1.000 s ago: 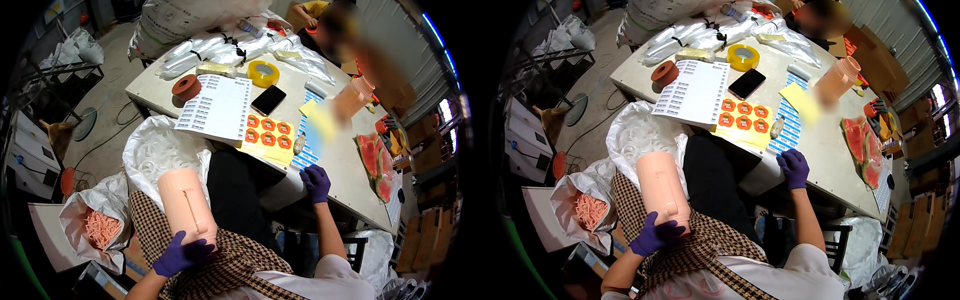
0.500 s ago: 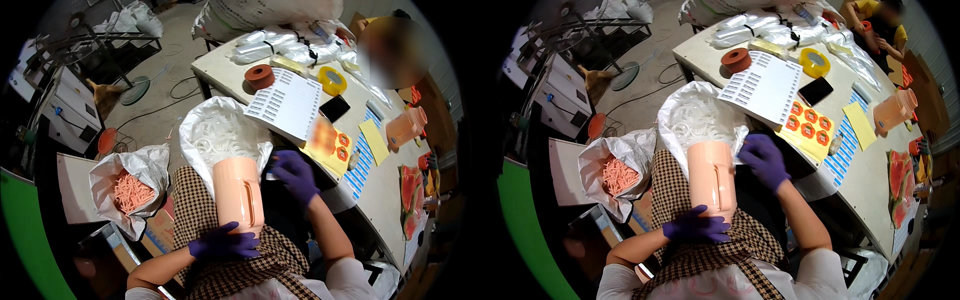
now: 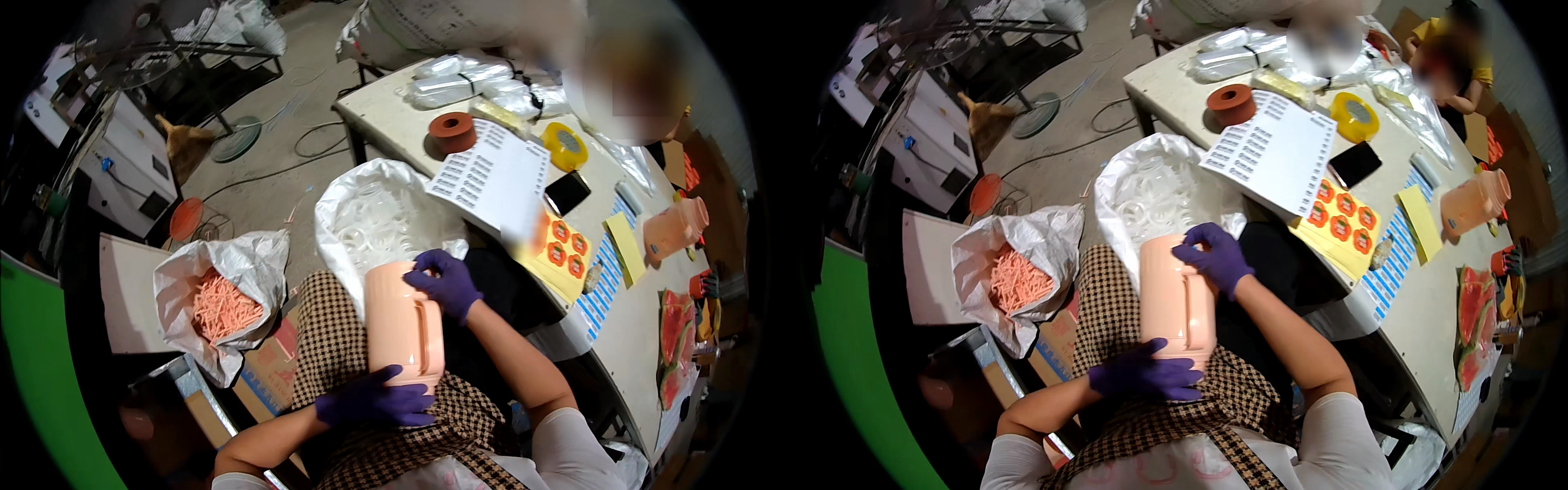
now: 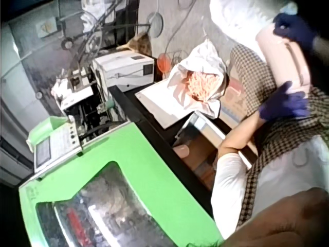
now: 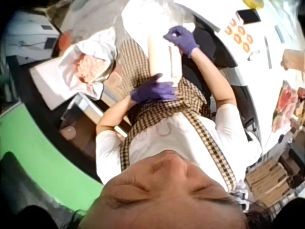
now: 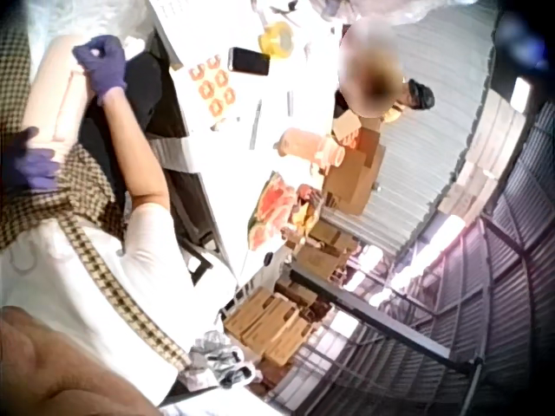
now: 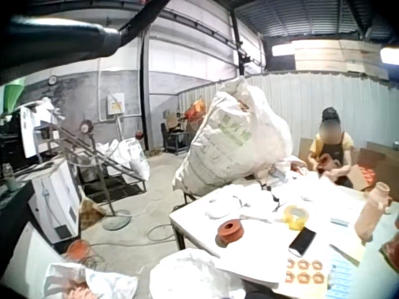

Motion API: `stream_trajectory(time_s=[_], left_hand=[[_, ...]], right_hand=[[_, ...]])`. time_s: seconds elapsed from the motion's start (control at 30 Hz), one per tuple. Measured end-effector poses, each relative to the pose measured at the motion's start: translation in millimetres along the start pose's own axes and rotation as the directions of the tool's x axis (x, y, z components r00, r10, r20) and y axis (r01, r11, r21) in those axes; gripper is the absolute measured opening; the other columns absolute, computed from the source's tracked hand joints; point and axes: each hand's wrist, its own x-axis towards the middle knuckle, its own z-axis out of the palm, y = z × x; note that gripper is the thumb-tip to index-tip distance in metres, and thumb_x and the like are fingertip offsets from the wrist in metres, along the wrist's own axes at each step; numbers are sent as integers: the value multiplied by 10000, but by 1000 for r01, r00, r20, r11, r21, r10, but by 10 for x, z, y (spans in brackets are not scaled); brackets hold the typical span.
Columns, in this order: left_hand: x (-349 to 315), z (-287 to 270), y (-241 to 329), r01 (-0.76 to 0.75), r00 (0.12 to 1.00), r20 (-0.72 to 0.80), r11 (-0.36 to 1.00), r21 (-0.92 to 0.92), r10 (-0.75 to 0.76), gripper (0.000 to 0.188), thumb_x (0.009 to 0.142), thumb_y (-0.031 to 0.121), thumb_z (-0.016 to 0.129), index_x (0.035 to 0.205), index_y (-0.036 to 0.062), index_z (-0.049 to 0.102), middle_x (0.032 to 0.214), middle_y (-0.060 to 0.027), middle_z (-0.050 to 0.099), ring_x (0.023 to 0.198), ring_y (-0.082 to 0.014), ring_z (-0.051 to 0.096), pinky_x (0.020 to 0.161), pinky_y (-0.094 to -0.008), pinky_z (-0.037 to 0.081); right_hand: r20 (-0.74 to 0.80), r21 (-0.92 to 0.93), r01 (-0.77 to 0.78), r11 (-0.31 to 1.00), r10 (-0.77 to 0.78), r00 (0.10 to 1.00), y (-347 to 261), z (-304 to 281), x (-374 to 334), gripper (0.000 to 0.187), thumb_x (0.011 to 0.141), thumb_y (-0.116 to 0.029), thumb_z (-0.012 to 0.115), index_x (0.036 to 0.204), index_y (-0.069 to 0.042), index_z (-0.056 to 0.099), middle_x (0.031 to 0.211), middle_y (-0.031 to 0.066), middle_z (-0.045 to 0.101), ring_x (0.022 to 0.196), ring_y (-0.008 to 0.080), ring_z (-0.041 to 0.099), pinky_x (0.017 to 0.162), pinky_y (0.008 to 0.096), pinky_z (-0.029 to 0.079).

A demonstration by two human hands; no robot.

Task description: The person applies labels to plastic containers, places caps on the containers, and inserts sticks into the containers by hand.

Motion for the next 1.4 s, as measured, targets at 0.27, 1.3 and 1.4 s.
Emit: stream_trajectory(time_s=[0.27, 1.3, 1.4], left_hand=[[710, -2018, -936, 802, 412, 472, 65, -594, -779, 628, 850, 358, 733, 1355, 48, 525, 1498, -206, 462, 1404, -321, 442, 1158, -498, 364], [3144, 1681, -896, 326, 944, 87, 850, -414, -319, 587, 894, 346, 636, 1372, 16, 551, 1413, -178, 558, 1367, -355, 464, 1195, -493, 297], [3102, 1793, -881, 279, 958, 73, 847, -453, -276, 590, 896, 344, 626, 1377, 13, 543, 1438, -180, 538, 1377, -351, 458, 1200, -503, 282]], right_hand=[[19, 230, -108, 967, 106, 994, -588, -35, -533, 684, 919, -143, 670, 1520, 7, 381, 995, 66, 703, 834, 123, 638, 758, 277, 533], [-510, -765, -290, 575, -265, 819, 76, -2849, -1361, 364, 903, -365, 700, 1231, -210, 721, 970, 66, 640, 801, 247, 670, 696, 361, 545], [-447, -836, -296, 462, -261, 856, 196, -2911, -1357, 335, 898, -365, 690, 1196, -220, 734, 961, 68, 637, 810, 251, 668, 693, 379, 545]])
